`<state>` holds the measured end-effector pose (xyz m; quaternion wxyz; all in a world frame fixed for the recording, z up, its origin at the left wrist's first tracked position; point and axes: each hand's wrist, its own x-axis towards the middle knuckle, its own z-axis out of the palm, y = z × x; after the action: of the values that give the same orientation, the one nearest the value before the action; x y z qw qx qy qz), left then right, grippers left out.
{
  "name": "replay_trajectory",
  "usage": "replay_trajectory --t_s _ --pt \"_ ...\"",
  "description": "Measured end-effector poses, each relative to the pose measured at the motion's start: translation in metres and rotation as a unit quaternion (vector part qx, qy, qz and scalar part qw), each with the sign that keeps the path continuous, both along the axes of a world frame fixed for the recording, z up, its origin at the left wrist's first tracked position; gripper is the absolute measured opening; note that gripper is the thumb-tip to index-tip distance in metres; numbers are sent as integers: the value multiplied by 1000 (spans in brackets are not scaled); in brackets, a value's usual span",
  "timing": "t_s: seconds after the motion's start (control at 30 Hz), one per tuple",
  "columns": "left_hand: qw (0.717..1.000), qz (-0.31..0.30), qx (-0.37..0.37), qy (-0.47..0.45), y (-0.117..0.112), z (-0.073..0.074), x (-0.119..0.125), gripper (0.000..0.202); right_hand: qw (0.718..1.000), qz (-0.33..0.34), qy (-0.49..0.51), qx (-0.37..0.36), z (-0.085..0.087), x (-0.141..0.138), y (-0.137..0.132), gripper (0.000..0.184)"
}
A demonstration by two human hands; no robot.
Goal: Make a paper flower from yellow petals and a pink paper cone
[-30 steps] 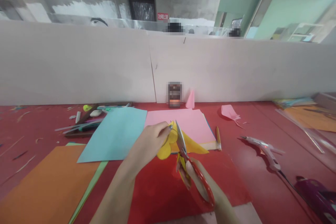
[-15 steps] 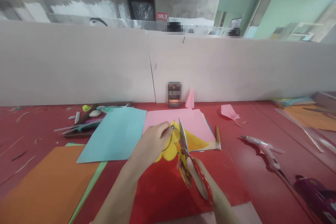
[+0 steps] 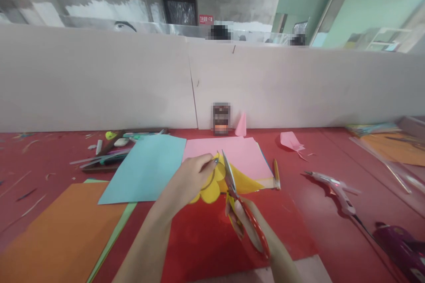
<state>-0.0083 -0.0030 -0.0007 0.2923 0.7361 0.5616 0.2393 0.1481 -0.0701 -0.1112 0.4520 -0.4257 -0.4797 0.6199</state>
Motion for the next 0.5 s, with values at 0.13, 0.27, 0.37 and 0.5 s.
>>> replay_trajectory --t_s 0.13,0.27,0.37,0.5 --pt "1000 -14 -5 -1 2 0 -4 28 999 28 -24 11 4 1 -1 47" --pt "1000 -24 -11 -11 2 1 -9 27 998 17 -49 18 1 2 -1 48" --pt "999 -24 -16 -23 3 1 -10 28 998 33 -48 25 1 3 -1 47" --pt "997 -2 -29 -78 5 -2 -10 32 999 23 -27 4 1 2 1 44"
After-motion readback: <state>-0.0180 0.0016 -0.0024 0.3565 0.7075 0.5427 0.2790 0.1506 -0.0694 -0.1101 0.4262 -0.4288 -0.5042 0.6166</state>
